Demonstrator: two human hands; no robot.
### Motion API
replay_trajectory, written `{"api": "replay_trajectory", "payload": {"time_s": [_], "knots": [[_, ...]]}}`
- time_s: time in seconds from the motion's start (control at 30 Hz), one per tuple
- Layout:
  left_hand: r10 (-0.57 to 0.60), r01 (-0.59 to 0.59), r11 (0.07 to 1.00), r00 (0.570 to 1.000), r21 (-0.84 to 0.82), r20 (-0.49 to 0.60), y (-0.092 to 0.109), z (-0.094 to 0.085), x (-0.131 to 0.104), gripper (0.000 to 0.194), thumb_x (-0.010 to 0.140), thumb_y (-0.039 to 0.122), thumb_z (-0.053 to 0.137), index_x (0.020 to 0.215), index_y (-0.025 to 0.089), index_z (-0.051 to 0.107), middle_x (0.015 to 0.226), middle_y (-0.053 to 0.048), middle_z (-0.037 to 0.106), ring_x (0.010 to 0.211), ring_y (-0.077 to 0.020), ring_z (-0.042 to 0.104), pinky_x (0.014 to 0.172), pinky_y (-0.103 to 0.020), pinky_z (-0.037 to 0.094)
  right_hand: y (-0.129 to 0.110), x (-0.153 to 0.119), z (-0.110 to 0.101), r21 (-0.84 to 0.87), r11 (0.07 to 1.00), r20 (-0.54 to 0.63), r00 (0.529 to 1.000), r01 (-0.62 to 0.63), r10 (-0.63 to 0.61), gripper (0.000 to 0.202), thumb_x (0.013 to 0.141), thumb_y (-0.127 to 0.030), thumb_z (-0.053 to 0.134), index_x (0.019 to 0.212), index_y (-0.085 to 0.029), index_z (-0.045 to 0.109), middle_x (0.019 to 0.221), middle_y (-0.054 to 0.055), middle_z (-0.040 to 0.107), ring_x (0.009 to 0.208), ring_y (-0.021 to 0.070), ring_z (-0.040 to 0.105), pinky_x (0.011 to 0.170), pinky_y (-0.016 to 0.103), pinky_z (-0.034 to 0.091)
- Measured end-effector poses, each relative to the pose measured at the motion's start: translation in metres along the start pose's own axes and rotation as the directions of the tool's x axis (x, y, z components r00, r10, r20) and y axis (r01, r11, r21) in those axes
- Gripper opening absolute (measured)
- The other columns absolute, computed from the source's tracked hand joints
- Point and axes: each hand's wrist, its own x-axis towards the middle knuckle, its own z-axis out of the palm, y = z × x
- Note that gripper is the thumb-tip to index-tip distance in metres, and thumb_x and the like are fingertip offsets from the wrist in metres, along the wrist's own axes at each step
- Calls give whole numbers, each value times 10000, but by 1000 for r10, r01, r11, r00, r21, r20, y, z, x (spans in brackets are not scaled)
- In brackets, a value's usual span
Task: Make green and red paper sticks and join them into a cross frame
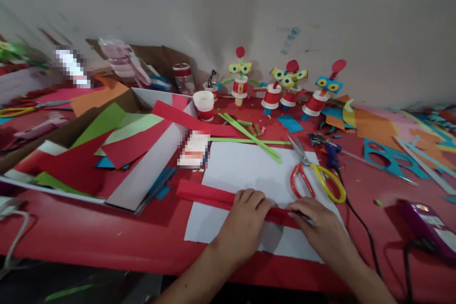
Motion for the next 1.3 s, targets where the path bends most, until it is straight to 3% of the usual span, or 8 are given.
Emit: {"api": "replay_trajectory", "payload": {"time_s": [0.27, 0.6, 0.93, 1.13, 1.3], "knots": [[88, -83, 995, 988, 49, -123, -6, 6, -2, 278, 869, 49, 459, 1052, 178, 624, 1002, -63, 627, 950, -229, 528, 863, -410, 441, -1, -9, -4, 25, 999, -26, 999, 36, -36, 203, 907, -120, 515, 951, -203, 695, 877, 57, 703, 842, 188, 650, 766, 332, 533], [172, -161, 985, 960, 66, -223, -9, 9, -7, 282, 884, 35, 447, 1035, 134, 663, 1007, -95, 640, 965, -234, 537, 861, -421, 487, 3, -24, -4, -167, 959, 10, 972, 231, -233, 293, 941, -109, 437, 1114, -165, 667, 968, 89, 672, 915, 201, 602, 841, 371, 547], [183, -175, 983, 972, 62, -151, -11, 7, -6, 439, 853, -34, 416, 1153, 187, 649, 936, -73, 590, 901, -215, 513, 817, -400, 494, 2, -26, -2, -277, 921, 89, 962, 273, -259, 299, 949, -108, 417, 1160, -105, 628, 1015, 113, 627, 972, 220, 539, 926, 397, 513], [195, -184, 979, 971, 84, -140, -11, 8, -7, 373, 886, 17, 427, 1132, 179, 656, 946, -80, 586, 906, -218, 494, 805, -405, 478, 2, -28, 0, -268, 922, 64, 960, 279, -272, 286, 945, -106, 433, 1154, -101, 627, 1014, 110, 622, 978, 214, 530, 926, 380, 507], [174, -163, 982, 978, 98, -115, -9, 8, -7, 357, 897, 32, 423, 1115, 181, 663, 959, -86, 583, 929, -225, 485, 812, -414, 479, 3, -28, -3, -293, 917, 126, 962, 269, -242, 301, 942, -108, 423, 1156, -122, 634, 1020, 112, 623, 982, 229, 536, 910, 406, 517]]}}
